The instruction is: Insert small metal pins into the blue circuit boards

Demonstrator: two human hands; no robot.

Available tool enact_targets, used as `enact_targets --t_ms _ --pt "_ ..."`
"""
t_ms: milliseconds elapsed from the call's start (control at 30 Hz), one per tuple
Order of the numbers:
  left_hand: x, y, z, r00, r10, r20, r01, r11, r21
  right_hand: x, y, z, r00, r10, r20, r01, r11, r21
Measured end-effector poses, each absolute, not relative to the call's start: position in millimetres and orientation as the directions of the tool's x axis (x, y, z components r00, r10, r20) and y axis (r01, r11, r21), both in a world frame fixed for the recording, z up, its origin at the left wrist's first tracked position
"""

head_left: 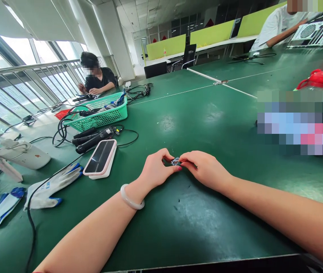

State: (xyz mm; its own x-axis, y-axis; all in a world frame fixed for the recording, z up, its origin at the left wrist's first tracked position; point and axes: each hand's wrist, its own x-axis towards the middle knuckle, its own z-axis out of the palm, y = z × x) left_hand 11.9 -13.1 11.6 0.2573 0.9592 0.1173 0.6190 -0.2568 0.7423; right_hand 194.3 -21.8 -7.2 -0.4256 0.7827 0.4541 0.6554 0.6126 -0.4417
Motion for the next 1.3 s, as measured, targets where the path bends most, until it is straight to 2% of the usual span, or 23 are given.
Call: enact_targets --t_ms 167,267,400,467,533,700,833,933,1100,1300 --pt "12 -12 10 0.253 0.961 0.116 0.606 -0.250 0.755 196 -23 -7 -0.425 0.774 0.470 0.661 0.620 -0.422" --pt "12 -12 8 0.263 0.961 0.091 0.537 -0.224 0.813 197 -23 -8 -0.428 0.752 0.501 0.658 0.640 -0.398" --pt "13 -8 7 0.308 0.949 -0.065 0.199 0.003 0.980 199 -23 -9 -0.460 0.672 0.581 0.625 0.710 -0.325" --pt "13 -6 6 0.313 0.944 -0.103 0.046 0.094 0.995 200 -22 -9 -0.492 0.636 0.594 0.613 0.738 -0.284" --pt "13 -3 6 0.288 0.952 -0.108 -0.015 0.117 0.993 202 -21 -9 -0.501 0.654 0.567 0.636 0.722 -0.271" --pt "11 -1 6 0.240 0.961 -0.137 -0.019 0.145 0.989 206 -15 -9 -0.451 0.803 0.389 0.762 0.573 -0.300" --pt "11 0 5 0.228 0.964 -0.139 -0.042 0.152 0.988 206 -13 -7 -0.491 0.832 0.257 0.766 0.553 -0.328" --pt "11 0 4 0.224 0.964 -0.143 -0.026 0.153 0.988 204 -13 -6 -0.495 0.839 0.227 0.760 0.544 -0.356" --pt "12 1 3 0.222 0.965 -0.137 -0.007 0.142 0.990 203 -11 -9 -0.475 0.856 0.203 0.721 0.511 -0.468" --pt "11 1 1 0.245 0.961 -0.131 0.008 0.133 0.991 203 -12 -7 -0.472 0.863 0.179 0.729 0.496 -0.471"
